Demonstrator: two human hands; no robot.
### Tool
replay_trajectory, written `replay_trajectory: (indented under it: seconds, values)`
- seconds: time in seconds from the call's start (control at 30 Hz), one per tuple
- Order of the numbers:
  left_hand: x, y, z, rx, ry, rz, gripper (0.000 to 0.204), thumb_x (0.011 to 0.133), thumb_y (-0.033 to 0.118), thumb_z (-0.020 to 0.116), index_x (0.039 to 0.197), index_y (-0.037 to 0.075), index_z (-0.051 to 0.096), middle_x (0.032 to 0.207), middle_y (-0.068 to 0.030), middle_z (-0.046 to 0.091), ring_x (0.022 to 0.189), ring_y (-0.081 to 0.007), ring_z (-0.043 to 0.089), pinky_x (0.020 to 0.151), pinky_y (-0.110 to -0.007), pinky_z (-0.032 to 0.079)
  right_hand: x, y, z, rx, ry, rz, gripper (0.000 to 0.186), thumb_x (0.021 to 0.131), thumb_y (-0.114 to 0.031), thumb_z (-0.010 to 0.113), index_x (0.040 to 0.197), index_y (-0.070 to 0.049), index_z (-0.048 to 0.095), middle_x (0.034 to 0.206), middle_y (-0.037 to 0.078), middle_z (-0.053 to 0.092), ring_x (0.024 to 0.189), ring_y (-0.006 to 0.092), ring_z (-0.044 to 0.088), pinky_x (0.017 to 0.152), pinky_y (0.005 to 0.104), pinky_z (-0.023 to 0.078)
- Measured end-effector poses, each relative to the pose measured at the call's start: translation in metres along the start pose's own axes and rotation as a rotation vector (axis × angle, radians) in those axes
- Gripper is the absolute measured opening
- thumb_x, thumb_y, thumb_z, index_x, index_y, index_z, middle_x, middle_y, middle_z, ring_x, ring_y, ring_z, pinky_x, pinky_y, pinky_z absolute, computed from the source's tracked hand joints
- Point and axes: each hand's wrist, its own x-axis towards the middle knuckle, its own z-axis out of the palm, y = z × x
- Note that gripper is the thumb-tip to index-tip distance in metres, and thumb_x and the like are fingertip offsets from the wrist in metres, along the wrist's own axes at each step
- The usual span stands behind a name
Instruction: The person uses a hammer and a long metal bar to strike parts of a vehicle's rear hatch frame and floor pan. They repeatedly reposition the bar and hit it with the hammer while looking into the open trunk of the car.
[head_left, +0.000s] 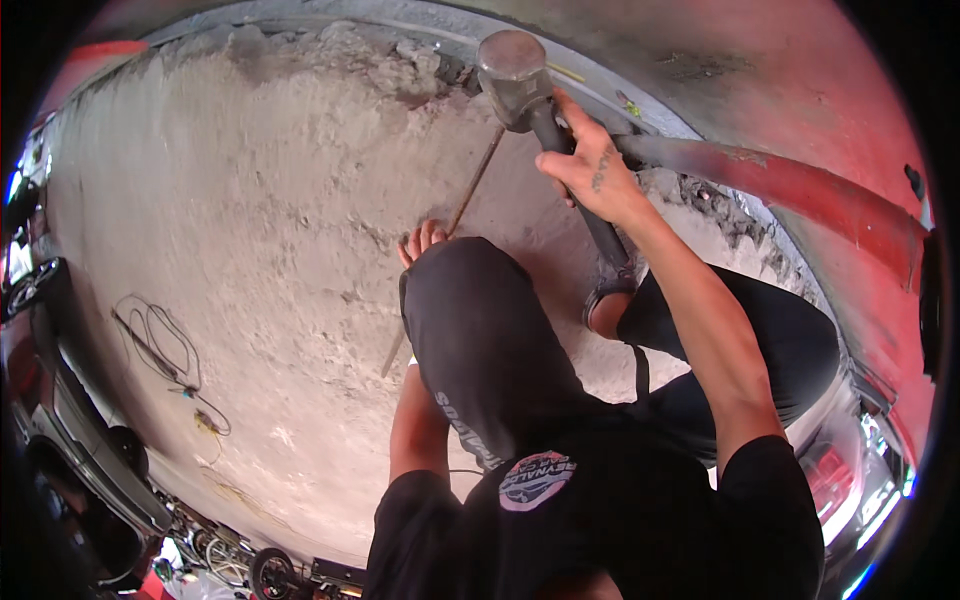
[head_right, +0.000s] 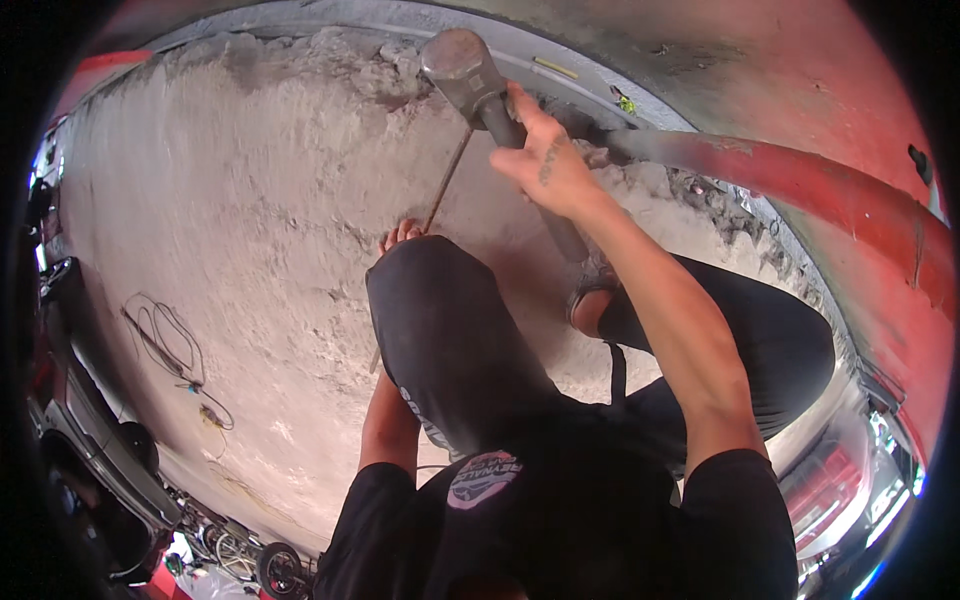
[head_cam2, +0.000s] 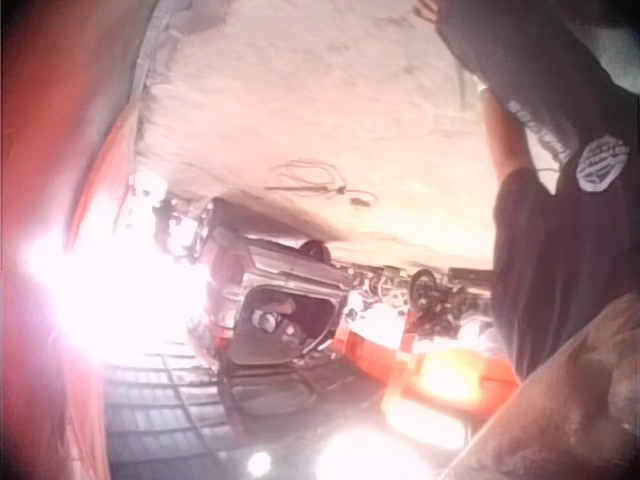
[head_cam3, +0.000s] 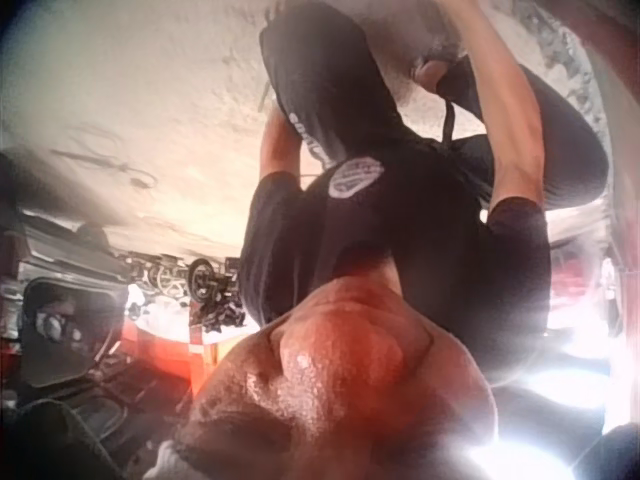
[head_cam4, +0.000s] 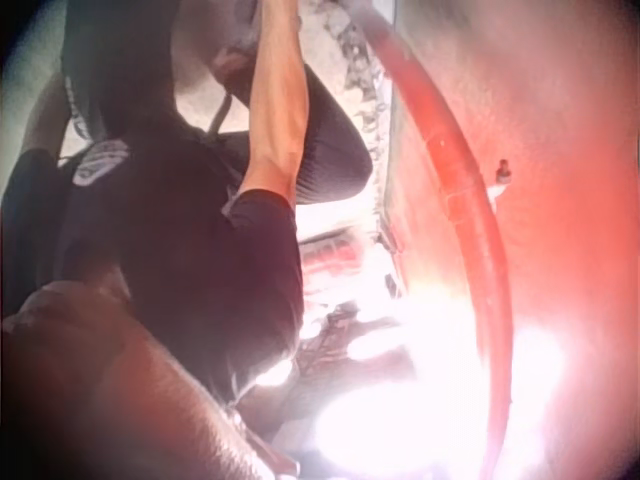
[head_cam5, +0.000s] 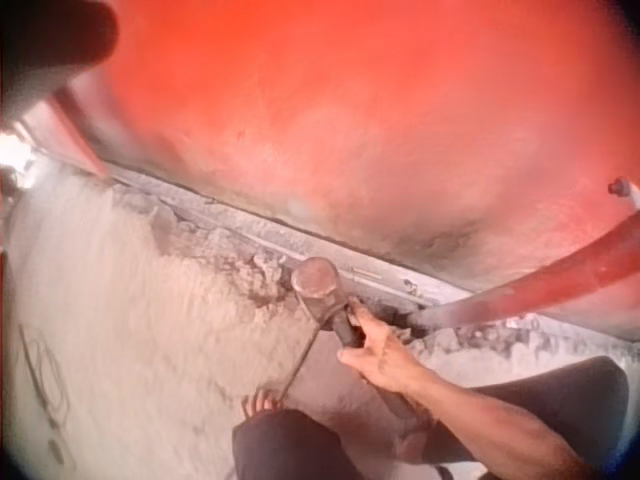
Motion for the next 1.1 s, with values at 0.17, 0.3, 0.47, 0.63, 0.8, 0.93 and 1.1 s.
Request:
replay_trajectory:
  seconds: [0.17,0.3,0.47,0.63,0.8,0.93,1.1]
  values:
    - [0.005,-0.003,0.001,0.023,-0.024,-0.031,0.02,0.088,0.029,0.06,0.098,0.012,0.063,0.132,-0.0022,0.055,0.127,-0.0306,0.046,0.107,-0.06,0.026,0.013,0.05,0.013,-0.081,0.018,-0.042,0.084,0.081,-0.006,0.059,0.153,-0.006,0.016,0.063,0.006,0.055,0.047,0.0126,0.053,0.045,0.029,0.045]
    - [0.009,-0.006,0.007,0.004,-0.009,-0.075,0.027,0.09,0.028,0.056,0.113,0.015,0.062,0.139,-0.0048,0.05,0.129,-0.0315,0.044,0.109,-0.059,0.025,0.003,0.066,0.016,-0.01,0.061,0.052,0.084,0.082,-0.005,0.058,0.153,-0.006,0.014,0.06,0.006,0.054,0.047,0.0139,0.053,0.045,0.0294,0.045]
    - [0.012,-0.012,0.011,0.059,-0.011,-0.08,0.044,0.089,0.031,0.059,0.132,0.024,0.053,0.145,-0.0069,0.045,0.138,-0.0344,0.037,0.106,-0.061,0.029,-0.02,0.097,0.024,0.115,0.082,0.128,0.084,0.081,-0.004,0.057,0.153,-0.007,0.013,0.062,0.006,0.054,0.048,0.0146,0.054,0.044,0.0303,0.046]
    - [0.013,-0.028,0.021,0.047,-0.064,0.089,0.05,0.087,0.033,0.061,0.135,0.024,0.05,0.149,-0.0072,0.041,0.139,-0.0372,0.034,0.107,-0.065,0.025,-0.044,0.134,0.036,0.074,0.22,0.178,0.083,0.082,-0.008,0.056,0.153,-0.011,0.015,0.07,0.013,0.059,0.055,0.0206,0.06,0.051,0.0342,0.049]
    - [0.02,-0.026,0.016,0.096,-0.075,0.08,0.049,0.088,0.032,0.06,0.134,0.019,0.05,0.15,-0.0087,0.039,0.141,-0.0373,0.032,0.108,-0.065,0.022,-0.041,0.117,0.031,-0.159,0.141,0.282,0.081,0.085,-0.018,0.058,0.152,-0.007,0.014,0.103,0.032,0.061,0.1,0.0479,0.06,0.089,0.0431,0.047]
    - [0.022,-0.037,0.016,0.117,-0.134,0.08,0.049,0.087,0.027,0.06,0.134,0.017,0.048,0.152,-0.0107,0.036,0.144,-0.0369,0.027,0.109,-0.067,0.016,-0.035,0.099,0.034,-0.161,0.082,0.435,0.078,0.086,-0.018,0.059,0.151,-0.004,0.017,0.105,0.033,0.062,0.1,0.0478,0.061,0.09,0.0435,0.047]
    - [0.026,-0.032,0.01,0.058,-0.131,0.07,0.052,0.085,0.022,0.062,0.135,0.017,0.047,0.154,-0.011,0.032,0.145,-0.0371,0.023,0.109,-0.069,0.013,-0.031,0.13,0.035,-0.199,0.316,-0.005,0.076,0.085,-0.016,0.06,0.15,-0.006,0.023,0.09,0.023,0.066,0.078,0.0366,0.067,0.073,0.0418,0.053]
